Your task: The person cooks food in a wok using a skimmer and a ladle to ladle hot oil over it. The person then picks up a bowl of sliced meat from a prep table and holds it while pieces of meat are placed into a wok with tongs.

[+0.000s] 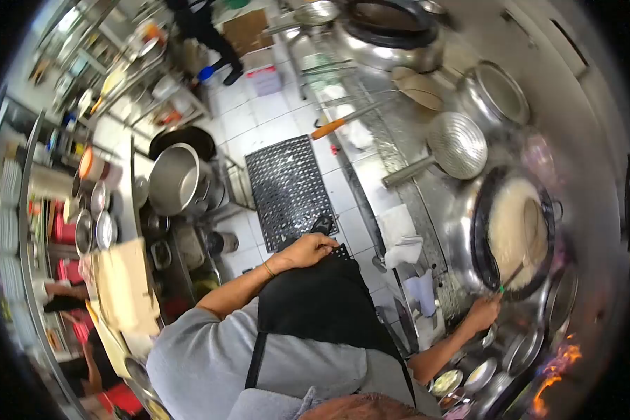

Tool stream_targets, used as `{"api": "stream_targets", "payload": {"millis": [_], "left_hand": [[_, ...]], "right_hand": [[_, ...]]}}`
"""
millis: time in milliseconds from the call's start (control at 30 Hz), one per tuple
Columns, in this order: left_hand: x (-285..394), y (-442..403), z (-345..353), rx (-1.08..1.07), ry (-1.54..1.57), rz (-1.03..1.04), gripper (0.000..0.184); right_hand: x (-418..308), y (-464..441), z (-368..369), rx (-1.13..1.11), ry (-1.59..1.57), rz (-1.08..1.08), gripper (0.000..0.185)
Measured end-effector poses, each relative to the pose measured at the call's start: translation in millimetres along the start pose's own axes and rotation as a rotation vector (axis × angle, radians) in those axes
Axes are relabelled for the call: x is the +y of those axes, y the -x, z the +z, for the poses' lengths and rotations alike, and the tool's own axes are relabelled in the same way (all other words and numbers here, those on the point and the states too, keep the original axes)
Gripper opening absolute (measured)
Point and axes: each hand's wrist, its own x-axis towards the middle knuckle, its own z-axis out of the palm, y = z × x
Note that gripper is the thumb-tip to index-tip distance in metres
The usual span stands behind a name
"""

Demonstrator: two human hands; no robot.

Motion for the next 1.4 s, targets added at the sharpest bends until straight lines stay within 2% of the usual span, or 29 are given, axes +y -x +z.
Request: {"api": "stream_targets", "payload": {"millis": [100, 167, 200, 233, 300, 333, 367, 400, 500, 633, 767, 800, 833, 900, 967, 1033, 1100, 1167, 1233, 1267, 1300, 1333, 1367, 1400], "left_hand": [[-14.8, 35.8, 7.1, 0.117, 0.016, -0.092, 0.025], [-13.9, 54.5, 10.4, 0.202, 0.058, -0.173, 0.025], [-9.8, 61.1, 10.2, 0.231, 0.104, -0.214, 0.025], [-8.3, 66.8, 11.3, 0.257, 0.152, -0.254, 0.024], [-7.2, 72.4, 14.1, 0.313, 0.158, -0.266, 0.024], [-6.5, 73.1, 14.4, 0.328, 0.160, -0.261, 0.024], [-6.8, 72.9, 14.2, 0.344, 0.161, -0.253, 0.024], [-9.5, 71.1, 14.5, 0.366, 0.173, -0.250, 0.024], [-23.3, 65.3, 10.9, 0.481, 0.109, -0.210, 0.022], [-38.3, 66.8, -10.3, 0.605, 0.086, -0.147, 0.019], [-75.8, 80.1, -46.0, 0.864, 0.289, -0.255, 0.013], [-87.8, 87.0, -60.9, 0.946, 0.376, -0.294, 0.012], [-100.7, 98.5, -78.4, 1.046, 0.332, -0.299, 0.014], [-107.2, 126.0, -127.1, 1.204, 0.458, -0.486, 0.015], [-168.5, 148.3, -164.0, 1.436, 0.332, -0.445, 0.015], [-207.3, 180.9, -217.0, 1.629, 0.309, -0.413, 0.015], [-227.8, 217.5, -282.2, 1.767, 0.537, -0.347, 0.015], [-249.2, 250.9, -346.5, 1.949, 0.804, -0.120, 0.016], [-284.8, 286.8, -405.0, 2.043, 1.096, -0.047, 0.024], [-304.5, 302.0, -434.4, 2.056, 1.086, -0.043, 0.024], [-324.8, 313.2, -461.2, 2.207, 1.250, 0.041, 0.032], [-342.5, 324.1, -480.9, 2.355, 1.417, 0.134, 0.040], [-354.6, 337.2, -491.9, 2.334, 1.513, 0.312, 0.053], [-386.3, 349.9, -504.5, 2.337, 1.586, 0.377, 0.054]], "right_hand": [[-2.5, -9.5, -11.2, -0.110, 0.073, 0.014, 0.047], [9.1, -25.3, -5.6, 0.286, 0.017, -0.166, 0.043], [-25.2, -21.7, -34.4, 0.369, -0.105, -0.153, 0.037], [-38.9, -24.0, -36.1, 0.359, -0.101, -0.178, 0.037], [-65.3, -30.9, -39.0, 0.441, -0.500, -0.347, 0.030], [-94.0, -24.9, -40.1, 0.310, -0.682, -0.232, 0.025], [-110.9, -27.1, -19.5, 0.267, -0.875, -0.291, 0.023], [-156.6, -7.7, -36.8, 0.115, -0.994, -0.208, 0.022], [-239.9, 28.2, -32.5, -0.279, -1.270, -0.322, 0.021], [-343.4, 62.1, -28.6, -0.640, -1.217, -0.587, 0.018], [-455.5, 42.4, 9.0, -0.795, -1.158, -0.862, 0.019], [-488.7, 40.2, 15.8, -0.843, -1.189, -0.834, 0.019], [-525.4, 36.2, 23.5, -0.890, -1.215, -0.807, 0.020], [-596.4, 12.8, 63.6, -0.941, -1.125, -0.818, 0.024], [-666.6, -20.8, 131.3, -0.998, -1.014, -0.712, 0.031], [-725.5, -49.5, 195.6, -1.109, -0.944, -0.477, 0.042], [-757.6, -57.9, 236.7, -1.234, -0.893, -0.203, 0.053], [-768.2, -33.9, 240.1, -1.080, -0.845, -0.054, 0.064], [-781.4, -45.8, 262.1, -1.124, -0.653, 0.002, 0.075], [-786.7, -31.4, 251.6, -1.051, -0.598, 0.002, 0.075], [-782.5, -23.5, 240.3, -0.976, -0.541, 0.003, 0.077], [-776.5, -16.5, 222.9, -0.939, -0.513, -0.066, 0.069], [-773.2, -7.2, 212.0, -0.911, -0.483, -0.141, 0.061], [-775.1, 3.0, 205.3, -0.889, -0.484, -0.224, 0.061]]}}
